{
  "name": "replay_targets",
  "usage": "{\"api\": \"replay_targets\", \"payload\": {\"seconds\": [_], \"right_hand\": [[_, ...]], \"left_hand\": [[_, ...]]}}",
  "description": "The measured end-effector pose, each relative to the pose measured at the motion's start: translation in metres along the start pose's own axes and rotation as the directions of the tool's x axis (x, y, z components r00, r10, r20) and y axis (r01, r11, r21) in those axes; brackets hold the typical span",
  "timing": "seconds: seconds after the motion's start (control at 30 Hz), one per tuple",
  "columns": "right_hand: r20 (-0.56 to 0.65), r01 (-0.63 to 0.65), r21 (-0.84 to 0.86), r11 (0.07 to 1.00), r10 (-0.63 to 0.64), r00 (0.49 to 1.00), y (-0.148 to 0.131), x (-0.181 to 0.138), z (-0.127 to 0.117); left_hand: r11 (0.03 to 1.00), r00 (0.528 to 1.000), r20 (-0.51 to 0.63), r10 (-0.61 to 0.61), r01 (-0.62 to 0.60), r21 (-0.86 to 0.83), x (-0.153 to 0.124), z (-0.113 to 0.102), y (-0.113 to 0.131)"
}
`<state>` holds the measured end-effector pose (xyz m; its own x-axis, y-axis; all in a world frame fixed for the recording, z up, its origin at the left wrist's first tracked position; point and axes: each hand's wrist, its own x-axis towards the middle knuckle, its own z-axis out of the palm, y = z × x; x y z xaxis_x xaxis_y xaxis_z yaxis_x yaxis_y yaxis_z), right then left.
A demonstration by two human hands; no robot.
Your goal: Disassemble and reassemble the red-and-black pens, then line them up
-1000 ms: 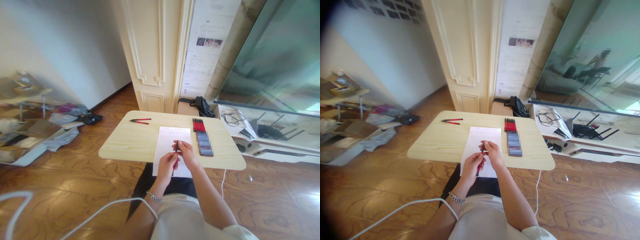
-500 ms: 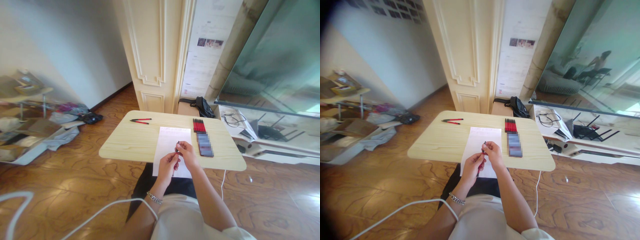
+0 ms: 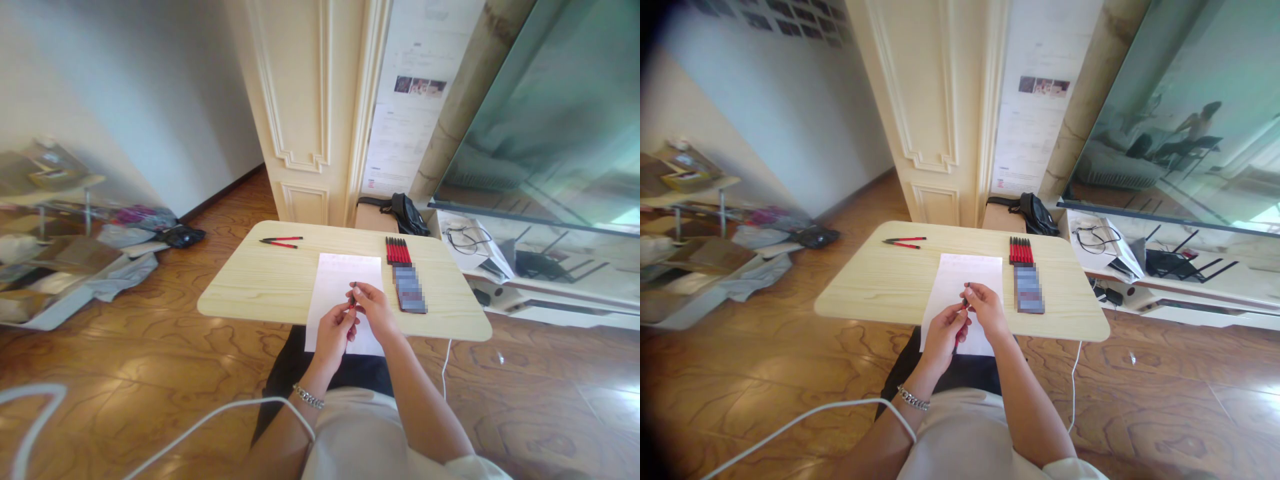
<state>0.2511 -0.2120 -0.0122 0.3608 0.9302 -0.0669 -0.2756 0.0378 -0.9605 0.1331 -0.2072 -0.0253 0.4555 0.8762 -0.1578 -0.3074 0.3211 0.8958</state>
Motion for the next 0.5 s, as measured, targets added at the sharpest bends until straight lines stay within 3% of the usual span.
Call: {"api": "replay_targets", "payload": {"seconds": [0.1, 0.3, 0.5], "right_hand": [[-0.034, 0.012, -0.03, 0.999, -0.013, 0.999, 0.0004, 0.001, -0.0021], [0.049, -0.041, -0.009, 0.999, 0.042, 0.998, -0.0036, -0.0002, -0.0042], [-0.026, 0.022, -0.057, 0.998, -0.023, 0.999, -0.0001, 0.0038, -0.0056]], "left_hand": [[1.0, 1.0, -0.002, 0.0, 0.0, 0.004, -0.0004, 0.0002, 0.0], [1.0, 1.0, -0.003, -0.002, 0.002, 0.002, 0.0003, 0.0011, -0.0001], [1.0, 1.0, 0.009, -0.013, 0.012, 0.014, 0.0004, -0.001, -0.0028]]}}
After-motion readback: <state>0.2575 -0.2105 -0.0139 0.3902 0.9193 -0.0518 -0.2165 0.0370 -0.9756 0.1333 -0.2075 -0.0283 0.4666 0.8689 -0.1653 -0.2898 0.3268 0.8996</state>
